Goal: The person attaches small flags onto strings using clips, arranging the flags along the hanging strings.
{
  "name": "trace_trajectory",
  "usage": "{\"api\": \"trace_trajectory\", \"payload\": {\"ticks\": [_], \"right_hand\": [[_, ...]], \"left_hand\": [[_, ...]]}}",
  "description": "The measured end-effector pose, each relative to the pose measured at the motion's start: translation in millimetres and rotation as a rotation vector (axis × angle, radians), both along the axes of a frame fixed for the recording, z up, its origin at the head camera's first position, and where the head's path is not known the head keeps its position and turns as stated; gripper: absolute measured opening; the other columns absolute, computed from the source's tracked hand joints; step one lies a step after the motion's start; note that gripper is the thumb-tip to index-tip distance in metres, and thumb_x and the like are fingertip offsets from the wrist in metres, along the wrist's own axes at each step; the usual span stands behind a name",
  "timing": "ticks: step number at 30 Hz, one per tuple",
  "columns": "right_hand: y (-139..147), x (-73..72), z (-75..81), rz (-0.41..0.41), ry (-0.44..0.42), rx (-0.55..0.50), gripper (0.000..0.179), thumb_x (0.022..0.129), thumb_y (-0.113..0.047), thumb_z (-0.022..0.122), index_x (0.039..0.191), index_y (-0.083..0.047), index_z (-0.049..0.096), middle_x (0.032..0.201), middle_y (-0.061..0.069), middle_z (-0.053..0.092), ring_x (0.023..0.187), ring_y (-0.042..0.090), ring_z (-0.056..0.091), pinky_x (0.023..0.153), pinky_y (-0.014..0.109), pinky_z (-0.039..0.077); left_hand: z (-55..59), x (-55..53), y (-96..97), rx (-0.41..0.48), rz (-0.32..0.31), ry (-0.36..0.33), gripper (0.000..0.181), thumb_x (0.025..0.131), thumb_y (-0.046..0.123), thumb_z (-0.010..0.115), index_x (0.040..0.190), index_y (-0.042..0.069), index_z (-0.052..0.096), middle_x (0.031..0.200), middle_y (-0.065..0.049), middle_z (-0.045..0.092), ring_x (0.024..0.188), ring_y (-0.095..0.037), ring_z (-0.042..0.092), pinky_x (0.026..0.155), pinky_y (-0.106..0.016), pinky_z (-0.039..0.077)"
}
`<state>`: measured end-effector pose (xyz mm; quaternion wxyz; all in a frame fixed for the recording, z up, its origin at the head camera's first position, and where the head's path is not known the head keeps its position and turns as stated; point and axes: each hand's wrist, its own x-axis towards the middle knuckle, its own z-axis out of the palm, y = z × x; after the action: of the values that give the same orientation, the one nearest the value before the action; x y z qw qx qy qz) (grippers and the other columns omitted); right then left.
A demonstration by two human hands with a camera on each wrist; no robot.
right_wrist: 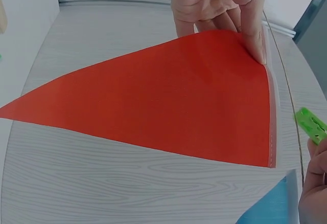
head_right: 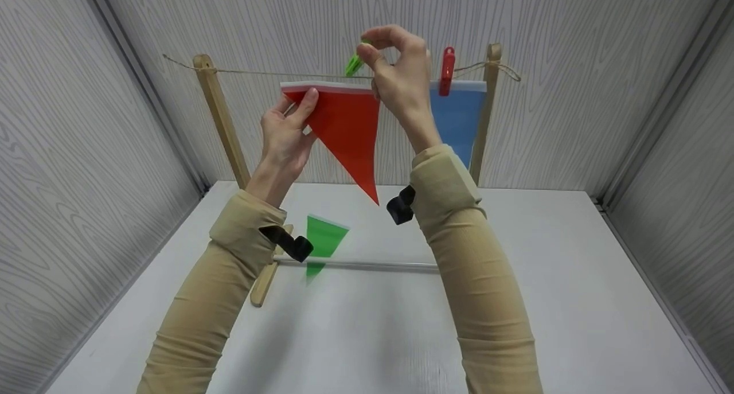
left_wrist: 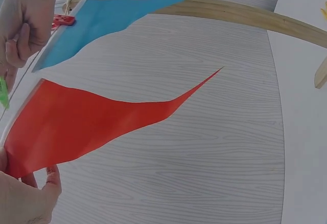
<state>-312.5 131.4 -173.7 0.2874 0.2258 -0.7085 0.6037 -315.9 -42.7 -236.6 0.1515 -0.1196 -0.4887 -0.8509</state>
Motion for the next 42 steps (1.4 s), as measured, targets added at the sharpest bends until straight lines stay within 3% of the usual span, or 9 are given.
{"api": "trace_trajectory", "payload": {"ticks": [6, 17, 24, 34, 42], "right_hand": [[-2.2, -2.5, 1.8, -0.011, -0.041, -0.015, 0.015, 0.096, -0.015, 0.068, 0.108, -0.007, 0.072, 0.101, -0.001, 0.065, 0.044, 0.006, 0.041, 0.046, 0.016, 0.038], [-6.0, -2.2, 2.9, -0.021, -0.034, 0.013, 0.014, 0.096, -0.013, 0.068, 0.104, -0.003, 0.073, 0.094, -0.004, 0.064, 0.044, 0.005, 0.038, 0.045, 0.016, 0.036], [-7.1, -1.4, 1.1, -0.073, -0.054, 0.049, 0.011, 0.095, -0.016, 0.069, 0.102, -0.008, 0.075, 0.096, -0.002, 0.064, 0.045, 0.005, 0.039, 0.046, 0.016, 0.037], [-12.1, -1.3, 0.8, -0.087, -0.031, 0.061, 0.011, 0.093, -0.011, 0.072, 0.098, -0.003, 0.075, 0.087, -0.007, 0.064, 0.046, 0.004, 0.040, 0.047, 0.016, 0.039], [-13.4, -0.1, 0.7, -0.137, -0.028, 0.098, 0.013, 0.093, -0.013, 0.072, 0.099, -0.002, 0.076, 0.089, -0.010, 0.065, 0.056, 0.005, 0.046, 0.051, 0.016, 0.042]], "left_hand": [[1.4, 1.4, 0.6, 0.011, -0.014, 0.001, 0.027, 0.096, 0.006, 0.066, 0.119, -0.005, 0.062, 0.109, -0.015, 0.070, 0.093, -0.017, 0.067, 0.093, -0.036, 0.060], [3.6, 1.9, 1.9, 0.009, -0.021, 0.003, 0.027, 0.096, 0.006, 0.066, 0.120, -0.006, 0.063, 0.104, -0.010, 0.070, 0.092, -0.016, 0.067, 0.092, -0.040, 0.060], [4.4, 2.7, 2.4, 0.007, -0.022, 0.004, 0.025, 0.095, 0.005, 0.066, 0.118, -0.004, 0.064, 0.104, -0.011, 0.070, 0.090, -0.015, 0.067, 0.089, -0.038, 0.062], [5.6, 4.1, 4.4, -0.006, -0.025, 0.006, 0.026, 0.097, 0.008, 0.066, 0.120, -0.003, 0.064, 0.108, -0.012, 0.070, 0.094, -0.016, 0.067, 0.092, -0.043, 0.060], [6.5, 3.9, 5.8, -0.013, -0.030, 0.008, 0.028, 0.098, 0.009, 0.064, 0.123, -0.003, 0.063, 0.108, -0.012, 0.071, 0.096, -0.017, 0.067, 0.093, -0.044, 0.060]]}}
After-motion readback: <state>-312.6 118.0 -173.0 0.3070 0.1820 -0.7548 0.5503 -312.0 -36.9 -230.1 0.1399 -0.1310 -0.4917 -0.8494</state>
